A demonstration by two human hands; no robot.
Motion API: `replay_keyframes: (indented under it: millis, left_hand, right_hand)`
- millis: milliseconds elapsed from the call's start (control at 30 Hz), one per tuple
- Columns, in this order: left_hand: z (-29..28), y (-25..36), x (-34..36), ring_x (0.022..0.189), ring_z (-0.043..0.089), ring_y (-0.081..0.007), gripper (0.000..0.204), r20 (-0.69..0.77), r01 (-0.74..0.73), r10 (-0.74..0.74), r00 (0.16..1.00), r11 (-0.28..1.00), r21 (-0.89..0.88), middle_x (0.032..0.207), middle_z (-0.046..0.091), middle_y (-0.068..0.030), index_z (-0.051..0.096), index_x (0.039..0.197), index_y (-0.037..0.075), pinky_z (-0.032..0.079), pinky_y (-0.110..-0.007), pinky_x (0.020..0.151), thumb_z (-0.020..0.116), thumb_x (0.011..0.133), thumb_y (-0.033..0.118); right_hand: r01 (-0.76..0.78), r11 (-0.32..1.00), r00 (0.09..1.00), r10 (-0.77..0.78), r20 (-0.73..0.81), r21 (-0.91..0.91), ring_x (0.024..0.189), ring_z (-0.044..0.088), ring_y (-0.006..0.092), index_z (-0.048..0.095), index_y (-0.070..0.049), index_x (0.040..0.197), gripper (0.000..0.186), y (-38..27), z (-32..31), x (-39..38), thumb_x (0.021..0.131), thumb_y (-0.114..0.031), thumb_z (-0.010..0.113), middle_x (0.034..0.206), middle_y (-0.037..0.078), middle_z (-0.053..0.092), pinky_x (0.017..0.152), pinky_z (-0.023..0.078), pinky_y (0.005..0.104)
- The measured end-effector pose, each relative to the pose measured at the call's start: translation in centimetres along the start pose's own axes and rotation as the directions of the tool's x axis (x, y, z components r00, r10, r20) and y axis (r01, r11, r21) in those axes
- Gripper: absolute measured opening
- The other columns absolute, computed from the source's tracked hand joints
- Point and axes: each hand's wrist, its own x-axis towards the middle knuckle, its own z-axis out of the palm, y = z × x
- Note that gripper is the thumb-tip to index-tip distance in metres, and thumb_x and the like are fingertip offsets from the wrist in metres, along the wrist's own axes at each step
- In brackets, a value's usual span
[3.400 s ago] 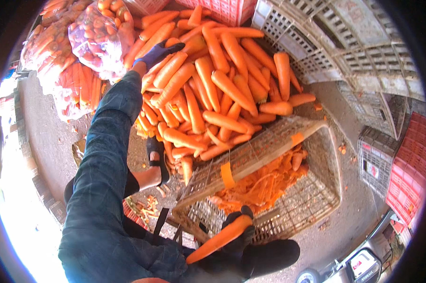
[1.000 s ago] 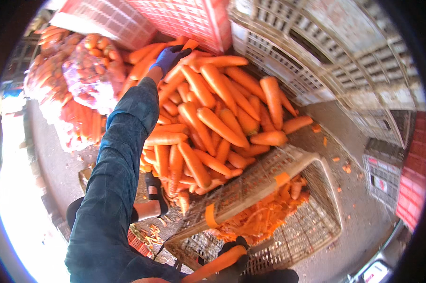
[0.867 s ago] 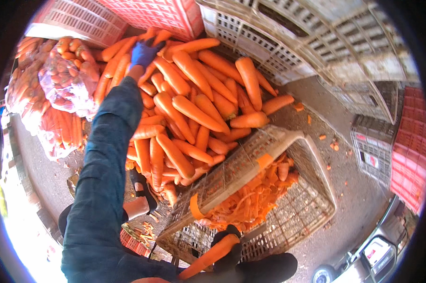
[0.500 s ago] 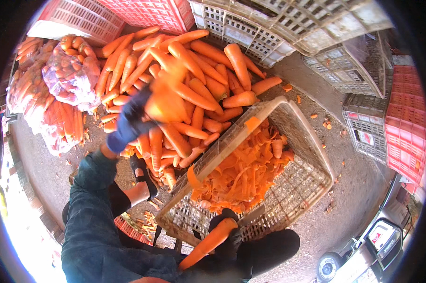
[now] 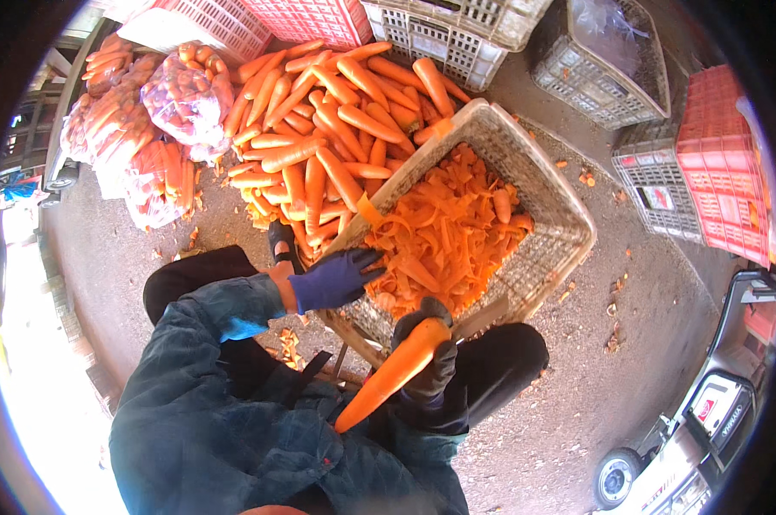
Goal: The person sits on the ground and peels carrots one by one using a handheld peeler, placing the peeled carrots into a red basket. The person then packs the peeled carrots into a plastic bag.
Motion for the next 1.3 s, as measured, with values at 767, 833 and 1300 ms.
replay_keyframes:
  millis: [767, 833, 1300]
  left_hand:
    - [14.3, 5.4, 16.8, 0.119, 0.052, -0.0505, 0.128, 0.106, 0.737, -0.817, 0.566, 0.445, -0.509, 0.143, 0.037, -0.0366, -0.006, 0.155, 0.0, 0.05, -0.05, 0.095, 0.078, 0.076, 0.054]
    - [13.1, 4.2, 19.5, 0.122, 0.05, -0.0493, 0.126, 0.103, 0.667, -0.767, 0.633, 0.473, -0.575, 0.143, 0.039, -0.034, -0.002, 0.156, 0.001, 0.049, -0.05, 0.097, 0.078, 0.076, 0.056]
    - [-3.2, 10.6, 13.1, 0.111, 0.061, -0.0181, 0.059, 0.044, 0.029, -0.202, 0.978, -0.074, -0.997, 0.138, 0.055, -0.008, 0.038, 0.15, 0.008, 0.052, -0.036, 0.092, 0.051, 0.102, 0.041]
  right_hand:
    - [0.437, 0.815, 0.854, -0.509, -0.108, -0.38, 0.055, 0.051, 0.0166, 0.042, 0.003, 0.14, 0.08, -5.8, 2.9, -3.5, 0.091, -0.057, 0.061, 0.079, 0.017, 0.059, 0.047, 0.04, 0.0257]
    - [0.436, 0.84, 0.862, -0.493, -0.118, -0.324, 0.055, 0.052, 0.0167, 0.043, 0.004, 0.139, 0.081, -5.9, 1.8, -3.3, 0.089, -0.056, 0.064, 0.078, 0.016, 0.059, 0.047, 0.04, 0.0259]
    - [0.233, 0.714, 0.877, -0.448, -0.175, -0.66, 0.086, 0.063, 0.0195, 0.042, 0.001, 0.141, 0.063, -7.4, 5.1, -1.1, 0.1, -0.046, 0.051, 0.103, 0.013, 0.064, 0.072, 0.053, 0.0298]
